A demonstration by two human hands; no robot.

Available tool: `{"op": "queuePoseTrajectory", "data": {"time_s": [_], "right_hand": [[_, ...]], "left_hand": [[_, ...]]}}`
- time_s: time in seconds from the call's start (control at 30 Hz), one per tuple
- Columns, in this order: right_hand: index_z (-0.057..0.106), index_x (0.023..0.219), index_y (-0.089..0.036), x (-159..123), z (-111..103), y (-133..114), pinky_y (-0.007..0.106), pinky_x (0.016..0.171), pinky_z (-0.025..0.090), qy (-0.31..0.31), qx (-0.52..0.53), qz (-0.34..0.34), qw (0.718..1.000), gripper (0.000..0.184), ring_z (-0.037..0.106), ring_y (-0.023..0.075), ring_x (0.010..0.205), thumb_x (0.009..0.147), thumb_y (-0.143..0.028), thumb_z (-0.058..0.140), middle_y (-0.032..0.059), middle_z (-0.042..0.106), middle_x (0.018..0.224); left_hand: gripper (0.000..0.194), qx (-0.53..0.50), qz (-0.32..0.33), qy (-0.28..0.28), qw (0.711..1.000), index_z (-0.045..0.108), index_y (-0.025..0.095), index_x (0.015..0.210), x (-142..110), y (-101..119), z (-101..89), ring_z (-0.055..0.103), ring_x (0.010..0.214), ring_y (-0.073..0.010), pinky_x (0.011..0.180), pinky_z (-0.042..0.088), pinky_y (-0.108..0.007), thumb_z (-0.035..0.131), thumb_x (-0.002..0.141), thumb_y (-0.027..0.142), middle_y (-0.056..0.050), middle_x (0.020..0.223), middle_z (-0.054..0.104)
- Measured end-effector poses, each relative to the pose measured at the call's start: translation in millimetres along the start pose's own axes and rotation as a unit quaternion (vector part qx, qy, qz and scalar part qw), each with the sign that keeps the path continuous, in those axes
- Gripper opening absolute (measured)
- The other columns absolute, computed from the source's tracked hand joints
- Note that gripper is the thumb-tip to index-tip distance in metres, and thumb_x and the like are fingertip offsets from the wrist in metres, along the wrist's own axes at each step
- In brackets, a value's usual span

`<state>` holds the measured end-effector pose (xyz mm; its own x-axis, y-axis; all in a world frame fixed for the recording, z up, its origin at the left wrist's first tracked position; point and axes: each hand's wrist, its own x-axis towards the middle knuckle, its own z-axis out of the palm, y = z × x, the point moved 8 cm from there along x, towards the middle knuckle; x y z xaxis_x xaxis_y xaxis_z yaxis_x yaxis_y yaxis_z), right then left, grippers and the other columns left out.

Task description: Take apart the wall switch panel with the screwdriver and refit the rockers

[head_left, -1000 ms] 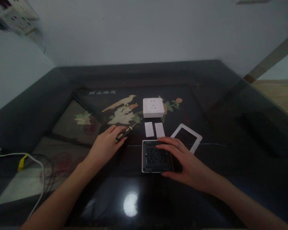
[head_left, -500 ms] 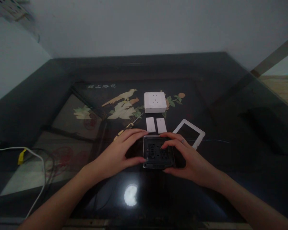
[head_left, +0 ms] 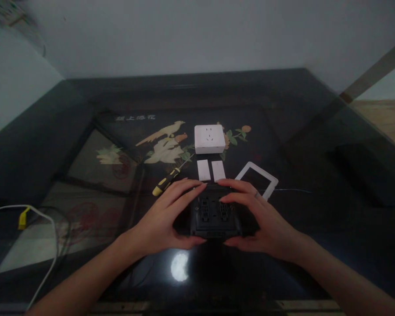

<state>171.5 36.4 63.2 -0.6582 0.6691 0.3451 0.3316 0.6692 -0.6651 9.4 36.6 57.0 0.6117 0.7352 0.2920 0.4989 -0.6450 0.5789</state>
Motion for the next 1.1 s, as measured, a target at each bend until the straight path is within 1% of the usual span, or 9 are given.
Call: {"op": "queuePoseTrajectory", "data": {"time_s": [0.1, 0.2, 0.3, 0.53, 0.7, 0.83, 0.93, 1.03, 1.1], "right_hand": [[0.041, 0.136, -0.021, 1, -4, -6, 0.039, 0.113, 0.039, 0.006, -0.012, -0.041, 0.999, 0.075, 0.038, 0.0236, 0.139, 0.076, -0.052, 0.073, 0.0157, 0.042, 0.145], [0.043, 0.137, -0.018, 2, -6, -10, 0.040, 0.115, 0.036, 0.017, -0.038, -0.070, 0.997, 0.055, 0.033, 0.0216, 0.144, 0.088, -0.031, 0.066, 0.0153, 0.047, 0.144], [0.049, 0.133, -0.018, 0, -10, -16, 0.041, 0.113, 0.041, 0.036, -0.053, -0.099, 0.993, 0.040, 0.043, 0.0190, 0.138, 0.094, -0.013, 0.053, 0.0137, 0.057, 0.137], [0.061, 0.122, -0.017, -4, -21, -31, 0.029, 0.094, 0.057, 0.077, -0.086, -0.128, 0.985, 0.027, 0.065, 0.0156, 0.114, 0.098, -0.017, 0.048, 0.0110, 0.072, 0.117], [0.063, 0.120, -0.019, -3, -25, -35, 0.024, 0.087, 0.059, 0.096, -0.086, -0.103, 0.986, 0.026, 0.071, 0.0138, 0.101, 0.098, -0.025, 0.051, 0.0072, 0.076, 0.107], [0.066, 0.110, -0.021, -1, -29, -26, 0.018, 0.075, 0.059, 0.120, -0.074, -0.024, 0.990, 0.023, 0.075, 0.0127, 0.085, 0.096, -0.034, 0.053, 0.0034, 0.079, 0.098], [0.070, 0.098, -0.023, -1, -32, -20, 0.018, 0.065, 0.059, 0.137, -0.063, 0.020, 0.988, 0.022, 0.075, 0.0134, 0.072, 0.095, -0.038, 0.055, 0.0010, 0.079, 0.089], [0.072, 0.085, -0.024, -2, -32, -15, 0.020, 0.054, 0.057, 0.151, -0.035, 0.050, 0.987, 0.025, 0.073, 0.0141, 0.059, 0.092, -0.043, 0.057, -0.0007, 0.078, 0.075], [0.073, 0.081, -0.024, -2, -31, -11, 0.020, 0.048, 0.055, 0.157, -0.015, 0.077, 0.985, 0.028, 0.070, 0.0141, 0.052, 0.090, -0.046, 0.060, -0.0016, 0.076, 0.067]], "left_hand": [[0.082, -0.074, -0.040, 0.010, 0.996, 0.044, 0.024, 0.144, 0, -4, -4.3, 0.053, 0.125, -0.0328, 0.107, 0.044, -0.048, 0.075, 0.074, 0.051, -0.014, 0.140, 0.052], [0.077, -0.173, -0.094, 0.015, 0.980, 0.053, 0.023, 0.137, -1, -10, -5.1, 0.055, 0.124, -0.0337, 0.107, 0.043, -0.047, 0.075, 0.072, 0.056, -0.013, 0.137, 0.057], [0.071, -0.267, -0.119, 0.024, 0.956, 0.057, 0.023, 0.134, -1, -11, -5.5, 0.055, 0.124, -0.0330, 0.108, 0.042, -0.046, 0.074, 0.074, 0.057, -0.012, 0.135, 0.059], [0.064, -0.371, -0.155, 0.000, 0.916, 0.062, 0.022, 0.128, -2, -3, 1.8, 0.062, 0.115, -0.0295, 0.099, 0.047, -0.038, 0.067, 0.079, 0.064, -0.010, 0.126, 0.066], [0.058, -0.405, -0.140, -0.011, 0.903, 0.062, 0.024, 0.127, -3, 5, 3.3, 0.064, 0.113, -0.0245, 0.097, 0.048, -0.034, 0.050, 0.089, 0.066, -0.007, 0.122, 0.069], [0.053, -0.411, -0.170, -0.021, 0.895, 0.058, 0.026, 0.130, -5, 4, 10.6, 0.065, 0.113, -0.0215, 0.096, 0.051, -0.031, 0.070, 0.084, 0.047, -0.005, 0.127, 0.068], [0.036, -0.373, -0.206, -0.014, 0.904, 0.064, 0.021, 0.119, -5, -1, 15.2, 0.071, 0.098, -0.0179, 0.089, 0.055, -0.027, 0.072, 0.084, 0.024, -0.003, 0.108, 0.075], [0.014, -0.343, -0.214, 0.005, 0.915, 0.069, 0.018, 0.097, -4, -2, 14.8, 0.071, 0.079, -0.0158, 0.073, 0.056, -0.023, 0.070, 0.082, 0.020, 0.000, 0.084, 0.075], [0.012, -0.349, -0.214, 0.012, 0.912, 0.069, 0.018, 0.093, -3, -1, 14.6, 0.070, 0.074, -0.0153, 0.068, 0.055, -0.022, 0.071, 0.081, 0.020, 0.000, 0.080, 0.075]]}}
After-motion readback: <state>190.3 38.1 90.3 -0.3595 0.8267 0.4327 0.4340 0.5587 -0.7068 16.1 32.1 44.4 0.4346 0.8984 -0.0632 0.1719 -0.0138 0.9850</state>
